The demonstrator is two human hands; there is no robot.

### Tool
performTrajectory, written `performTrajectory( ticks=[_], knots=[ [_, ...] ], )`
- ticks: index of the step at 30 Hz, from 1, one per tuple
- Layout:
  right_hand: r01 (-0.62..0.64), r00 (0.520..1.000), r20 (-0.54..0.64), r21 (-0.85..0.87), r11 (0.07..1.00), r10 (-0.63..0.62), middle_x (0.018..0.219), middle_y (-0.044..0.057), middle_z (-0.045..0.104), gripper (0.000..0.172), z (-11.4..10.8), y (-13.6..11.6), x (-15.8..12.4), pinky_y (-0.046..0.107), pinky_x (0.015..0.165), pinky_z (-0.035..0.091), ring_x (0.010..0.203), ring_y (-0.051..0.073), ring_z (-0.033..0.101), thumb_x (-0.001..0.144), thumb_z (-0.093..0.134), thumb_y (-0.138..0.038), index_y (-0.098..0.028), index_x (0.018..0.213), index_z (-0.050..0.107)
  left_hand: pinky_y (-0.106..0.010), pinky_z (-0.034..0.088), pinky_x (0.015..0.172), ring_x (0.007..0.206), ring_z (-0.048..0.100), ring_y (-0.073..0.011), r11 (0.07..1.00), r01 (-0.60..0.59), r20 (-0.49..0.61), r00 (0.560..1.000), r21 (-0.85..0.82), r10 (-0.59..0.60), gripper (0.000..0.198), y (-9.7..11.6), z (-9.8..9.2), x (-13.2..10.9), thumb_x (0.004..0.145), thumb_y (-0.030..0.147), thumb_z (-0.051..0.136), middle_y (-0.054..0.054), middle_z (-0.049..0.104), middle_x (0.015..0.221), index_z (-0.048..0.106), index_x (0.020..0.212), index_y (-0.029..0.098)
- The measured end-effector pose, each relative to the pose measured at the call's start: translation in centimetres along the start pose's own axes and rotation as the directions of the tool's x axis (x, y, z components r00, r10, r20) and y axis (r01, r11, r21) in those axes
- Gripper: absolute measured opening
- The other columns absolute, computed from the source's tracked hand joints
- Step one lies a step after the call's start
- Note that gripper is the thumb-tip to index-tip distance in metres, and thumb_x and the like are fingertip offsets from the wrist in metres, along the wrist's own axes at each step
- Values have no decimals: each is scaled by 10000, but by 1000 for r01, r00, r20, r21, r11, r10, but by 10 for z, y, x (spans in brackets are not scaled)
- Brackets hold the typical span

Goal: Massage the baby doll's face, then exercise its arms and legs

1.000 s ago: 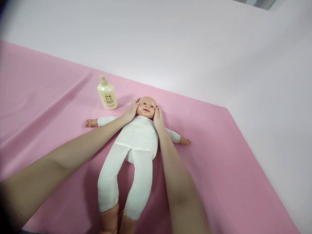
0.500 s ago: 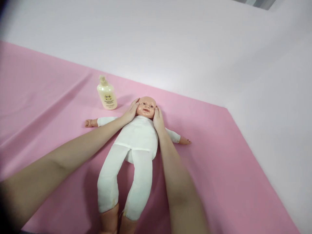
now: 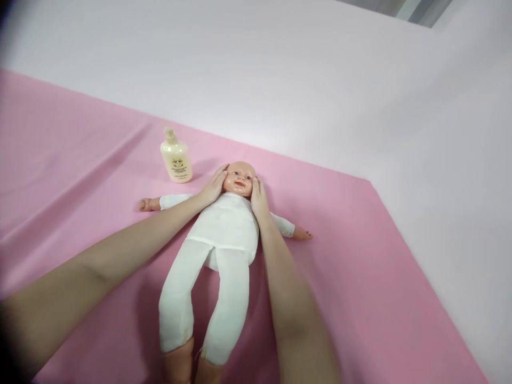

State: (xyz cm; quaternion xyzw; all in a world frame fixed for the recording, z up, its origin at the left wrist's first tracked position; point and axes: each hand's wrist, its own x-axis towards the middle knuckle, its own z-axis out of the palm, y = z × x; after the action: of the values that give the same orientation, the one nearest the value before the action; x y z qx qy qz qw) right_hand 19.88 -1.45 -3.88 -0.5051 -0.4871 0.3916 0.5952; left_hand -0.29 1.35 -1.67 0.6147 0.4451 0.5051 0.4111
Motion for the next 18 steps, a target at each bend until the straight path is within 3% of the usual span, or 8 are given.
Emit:
performTrajectory(
  ticks=[4, 8, 12, 18],
  knots=[
    [-7, 1000, 20, 0, 1000, 7, 1605, 85, 867, 686, 0, -5, -3, 631, 1503, 543, 1604, 352, 769, 1047, 732, -900, -322, 1406, 816, -507, 246, 1632, 1939, 428, -337, 999, -9, 71, 997, 50, 5, 729, 6, -8, -3, 1213, 582, 609, -209, 576, 1965, 553, 1827, 191],
    [7, 1000, 25, -2, 1000, -7, 1540, 101, 882, 661, 0, -3, -2, 641, 1492, 549, 1558, 344, 788, 1092, 613, -898, -305, 1299, 820, -497, 283, 1622, 1913, 476, -332, 1000, 13, 16, 1000, -8, -13, 705, 5, -3, -2, 1247, 587, 516, -246, 594, 1937, 572, 1796, 148],
    [25, 1000, 19, -3, 1000, -24, 1570, 96, 873, 599, -1, -3, 0, 623, 1486, 560, 1571, 334, 781, 1102, 633, -837, -307, 1322, 809, -484, 323, 1610, 1876, 530, -309, 998, 19, -41, 999, -62, -22, 676, 2, 2, -1, 1265, 573, 423, -253, 622, 1907, 607, 1747, 136],
    [-45, 999, 23, 21, 999, 44, 1634, 85, 854, 624, 2, -8, -2, 623, 1478, 586, 1607, 355, 779, 1054, 748, -827, -325, 1421, 799, -567, 274, 1626, 1924, 447, -357, 1000, -2, 21, 1000, 7, 2, 713, 1, -5, -2, 1216, 650, 582, -207, 604, 1932, 602, 1782, 218]
  ],
)
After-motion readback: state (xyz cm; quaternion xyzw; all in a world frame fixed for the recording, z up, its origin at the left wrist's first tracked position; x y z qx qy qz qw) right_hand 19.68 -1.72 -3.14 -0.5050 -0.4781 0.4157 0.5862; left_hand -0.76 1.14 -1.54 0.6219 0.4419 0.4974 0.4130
